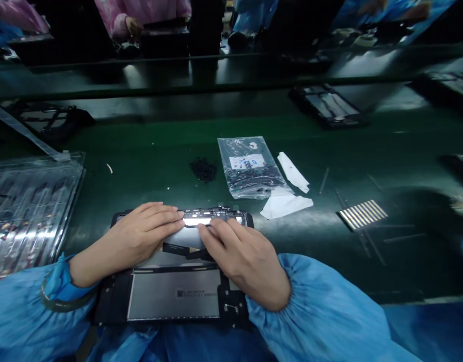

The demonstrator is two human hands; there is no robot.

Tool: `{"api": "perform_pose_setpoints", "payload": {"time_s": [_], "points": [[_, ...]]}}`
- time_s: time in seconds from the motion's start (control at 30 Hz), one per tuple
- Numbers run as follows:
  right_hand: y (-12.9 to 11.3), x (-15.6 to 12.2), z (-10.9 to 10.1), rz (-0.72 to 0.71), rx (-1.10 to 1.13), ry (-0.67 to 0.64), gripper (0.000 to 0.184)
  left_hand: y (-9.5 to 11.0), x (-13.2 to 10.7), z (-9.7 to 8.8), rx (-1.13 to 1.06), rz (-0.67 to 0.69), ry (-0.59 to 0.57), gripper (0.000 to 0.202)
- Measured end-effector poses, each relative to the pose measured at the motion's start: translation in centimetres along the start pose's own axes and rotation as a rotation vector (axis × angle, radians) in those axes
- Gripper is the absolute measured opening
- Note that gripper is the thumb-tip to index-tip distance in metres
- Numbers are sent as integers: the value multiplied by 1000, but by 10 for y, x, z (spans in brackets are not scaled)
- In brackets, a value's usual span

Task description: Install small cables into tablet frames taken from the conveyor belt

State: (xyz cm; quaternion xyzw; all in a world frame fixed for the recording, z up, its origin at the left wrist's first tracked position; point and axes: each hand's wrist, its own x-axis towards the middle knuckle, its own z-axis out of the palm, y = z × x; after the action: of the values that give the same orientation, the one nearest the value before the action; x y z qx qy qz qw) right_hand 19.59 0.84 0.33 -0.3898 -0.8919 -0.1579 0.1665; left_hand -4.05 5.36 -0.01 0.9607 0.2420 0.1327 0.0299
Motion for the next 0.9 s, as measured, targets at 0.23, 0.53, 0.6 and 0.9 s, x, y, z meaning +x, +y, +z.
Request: {"api": "perform_pose_setpoints", "payload": {"time_s": [0.23, 0.53, 0.6, 0.9], "points": [[-1, 2, -3, -50, -52, -54, 30, 0, -1, 2, -22, 3, 14, 37], [18, -44, -19, 331, 213, 27, 25, -7, 5, -5, -281, -280, 4, 30], [16, -57, -17, 564, 363, 8, 24, -4, 11, -4, -175, -352, -50, 32], [6, -71, -6, 1061, 695, -90, 37, -19, 5, -41, -18, -704, 106, 29]]}}
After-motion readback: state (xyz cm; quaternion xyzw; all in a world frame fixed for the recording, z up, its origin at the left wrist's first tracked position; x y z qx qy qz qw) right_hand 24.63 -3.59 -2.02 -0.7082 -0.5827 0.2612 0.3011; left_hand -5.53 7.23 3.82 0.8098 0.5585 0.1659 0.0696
